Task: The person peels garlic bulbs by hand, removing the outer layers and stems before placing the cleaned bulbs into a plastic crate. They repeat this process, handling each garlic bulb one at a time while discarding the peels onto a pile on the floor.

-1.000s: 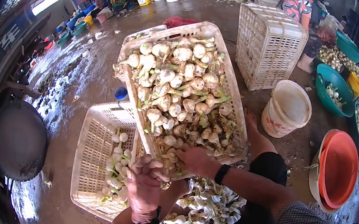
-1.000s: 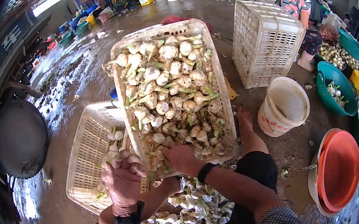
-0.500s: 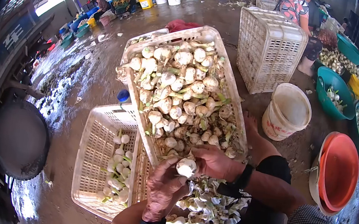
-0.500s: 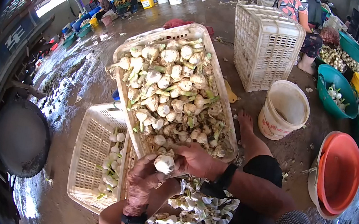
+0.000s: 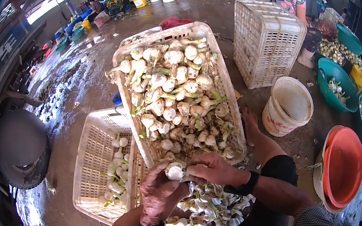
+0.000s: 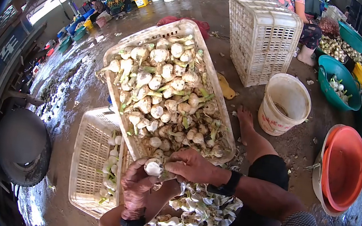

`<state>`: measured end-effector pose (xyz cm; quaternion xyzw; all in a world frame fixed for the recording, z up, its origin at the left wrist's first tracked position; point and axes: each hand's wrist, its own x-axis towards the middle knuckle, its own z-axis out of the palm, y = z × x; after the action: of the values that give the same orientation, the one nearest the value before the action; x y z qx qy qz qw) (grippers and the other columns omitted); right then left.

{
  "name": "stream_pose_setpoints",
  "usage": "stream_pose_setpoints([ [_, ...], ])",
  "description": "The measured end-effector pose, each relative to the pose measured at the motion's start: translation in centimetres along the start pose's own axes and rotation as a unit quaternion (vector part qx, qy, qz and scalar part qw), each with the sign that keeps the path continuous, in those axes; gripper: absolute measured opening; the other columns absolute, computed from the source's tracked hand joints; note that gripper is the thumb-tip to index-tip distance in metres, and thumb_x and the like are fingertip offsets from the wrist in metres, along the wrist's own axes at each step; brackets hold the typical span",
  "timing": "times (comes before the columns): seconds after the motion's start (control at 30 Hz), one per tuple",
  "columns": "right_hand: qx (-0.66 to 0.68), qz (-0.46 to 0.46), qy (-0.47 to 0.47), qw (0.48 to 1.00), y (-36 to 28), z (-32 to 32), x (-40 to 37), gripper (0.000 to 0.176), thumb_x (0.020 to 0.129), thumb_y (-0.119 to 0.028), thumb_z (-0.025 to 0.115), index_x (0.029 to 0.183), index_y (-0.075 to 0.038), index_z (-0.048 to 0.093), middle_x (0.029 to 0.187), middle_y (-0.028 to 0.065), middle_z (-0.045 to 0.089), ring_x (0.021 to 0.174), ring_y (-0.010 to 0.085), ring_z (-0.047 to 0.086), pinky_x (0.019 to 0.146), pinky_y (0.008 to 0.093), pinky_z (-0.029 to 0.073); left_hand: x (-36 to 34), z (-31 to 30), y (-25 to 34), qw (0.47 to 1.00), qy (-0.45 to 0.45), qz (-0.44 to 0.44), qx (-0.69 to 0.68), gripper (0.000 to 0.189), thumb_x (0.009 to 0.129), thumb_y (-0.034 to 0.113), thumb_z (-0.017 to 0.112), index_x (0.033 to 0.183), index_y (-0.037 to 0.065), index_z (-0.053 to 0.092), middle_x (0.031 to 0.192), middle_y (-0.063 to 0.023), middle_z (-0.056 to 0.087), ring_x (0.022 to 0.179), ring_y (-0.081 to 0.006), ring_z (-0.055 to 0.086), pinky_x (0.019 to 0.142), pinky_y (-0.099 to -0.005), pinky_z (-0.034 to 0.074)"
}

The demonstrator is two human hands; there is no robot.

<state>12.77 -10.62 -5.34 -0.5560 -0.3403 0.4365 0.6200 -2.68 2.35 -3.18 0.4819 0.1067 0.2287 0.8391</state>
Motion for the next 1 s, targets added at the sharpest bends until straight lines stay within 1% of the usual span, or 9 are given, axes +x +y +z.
stream_pose_setpoints([
  [0.23, -0.14, -0.095, -0.026, 0.985, 0.0, -0.8, -0.1, 0.021, 0.089, -0.019, 0.063, 0.089, 0.002, 0.064, 0.06, 0.0088, 0.057, 0.056, 0.0132, 0.057, 0.05, 0.0304, 0.043, -0.2, 0.5, 0.2, 0.996, 0.009, -0.041, 0.074, 0.048, 0.077, -0.008, 0.071, 0.12, 0.008, 0.058, 0.112, -0.008, 0.061, 0.095, -0.0181, 0.061, 0.08, -0.0354, 0.056],
  [0.33, -0.197, -0.159, -0.029, 0.967, 0.8, -1.1, 0.2, 0.018, 0.086, -0.016, 0.063, 0.085, 0.002, 0.061, 0.059, 0.0138, 0.054, 0.053, 0.0213, 0.057, 0.05, 0.0344, 0.042, 0.1, -0.4, -0.8, 0.979, -0.011, 0.035, 0.199, 0.05, 0.072, -0.008, 0.073, 0.118, 0.007, 0.059, 0.112, -0.0082, 0.06, 0.09, -0.0166, 0.062, 0.078, -0.0322, 0.056],
  [0.4, -0.225, -0.202, -0.022, 0.953, 1.5, -1.1, 0.4, 0.016, 0.084, -0.014, 0.062, 0.082, 0.002, 0.059, 0.058, 0.016, 0.052, 0.051, 0.0257, 0.055, 0.049, 0.036, 0.042, 0.3, -1.0, -1.3, 0.915, -0.032, 0.117, 0.385, 0.053, 0.066, -0.009, 0.075, 0.115, 0.007, 0.061, 0.114, -0.0101, 0.06, 0.09, -0.0167, 0.063, 0.075, -0.03, 0.055],
  [0.47, -0.251, -0.209, -0.001, 0.945, 2.4, -0.8, 0.4, 0.01, 0.079, -0.008, 0.06, 0.076, 0.001, 0.055, 0.057, 0.0186, 0.051, 0.05, 0.0338, 0.053, 0.048, 0.039, 0.041, 0.4, -0.8, -1.3, 0.903, -0.037, 0.13, 0.407, 0.055, 0.064, -0.009, 0.075, 0.115, 0.008, 0.061, 0.114, -0.0111, 0.061, 0.089, -0.0168, 0.063, 0.074, -0.0296, 0.055],
  [0.6, -0.281, -0.236, 0.03, 0.93, 2.9, -0.2, 0.3, 0.009, 0.078, -0.007, 0.058, 0.073, 0.0, 0.052, 0.057, 0.0197, 0.05, 0.05, 0.037, 0.053, 0.048, 0.0416, 0.041, 0.4, -0.5, -1.1, 0.877, -0.039, 0.136, 0.459, 0.056, 0.062, -0.009, 0.076, 0.114, 0.009, 0.062, 0.116, -0.0124, 0.061, 0.09, -0.0182, 0.063, 0.075, -0.0297, 0.054],
  [0.83, -0.285, -0.201, 0.052, 0.936, 2.0, -0.3, 0.2, 0.009, 0.077, -0.008, 0.059, 0.079, 0.0, 0.057, 0.064, 0.0202, 0.055, 0.056, 0.0353, 0.057, 0.051, 0.0406, 0.043, 0.1, -0.8, -2.1, 0.919, -0.014, 0.099, 0.382, 0.055, 0.067, -0.007, 0.077, 0.117, 0.009, 0.06, 0.112, -0.0106, 0.062, 0.093, -0.0173, 0.063, 0.077, -0.0304, 0.054],
  [0.9, -0.259, -0.18, 0.036, 0.948, 1.4, -0.7, 0.1, 0.01, 0.078, -0.009, 0.06, 0.081, 0.001, 0.059, 0.067, 0.0202, 0.057, 0.058, 0.0338, 0.058, 0.052, 0.0394, 0.044, 0.0, -0.3, -1.6, 0.98, -0.005, 0.031, 0.197, 0.053, 0.073, -0.008, 0.073, 0.121, 0.009, 0.057, 0.111, -0.0089, 0.062, 0.093, -0.0173, 0.062, 0.078, -0.0308, 0.055],
  [0.97, -0.176, -0.059, -0.016, 0.983, 0.3, -1.1, -0.3, 0.01, 0.084, -0.008, 0.06, 0.09, 0.0, 0.061, 0.069, 0.0168, 0.061, 0.058, 0.0255, 0.061, 0.053, 0.0334, 0.046, -0.1, 0.0, -1.1, 0.986, -0.007, 0.012, 0.166, 0.052, 0.075, -0.007, 0.072, 0.122, 0.008, 0.055, 0.113, -0.0087, 0.061, 0.094, -0.0175, 0.062, 0.077, -0.031, 0.056],
  [1.0, -0.176, -0.058, -0.015, 0.983, 0.7, -1.2, -0.3, 0.01, 0.084, -0.008, 0.06, 0.09, 0.0, 0.061, 0.069, 0.0168, 0.061, 0.058, 0.0255, 0.061, 0.053, 0.0334, 0.046, -0.2, 0.1, -1.0, 0.991, -0.01, -0.007, 0.134, 0.051, 0.077, -0.007, 0.07, 0.123, 0.008, 0.054, 0.114, -0.0085, 0.059, 0.095, -0.0178, 0.062, 0.077, -0.0313, 0.056],
])
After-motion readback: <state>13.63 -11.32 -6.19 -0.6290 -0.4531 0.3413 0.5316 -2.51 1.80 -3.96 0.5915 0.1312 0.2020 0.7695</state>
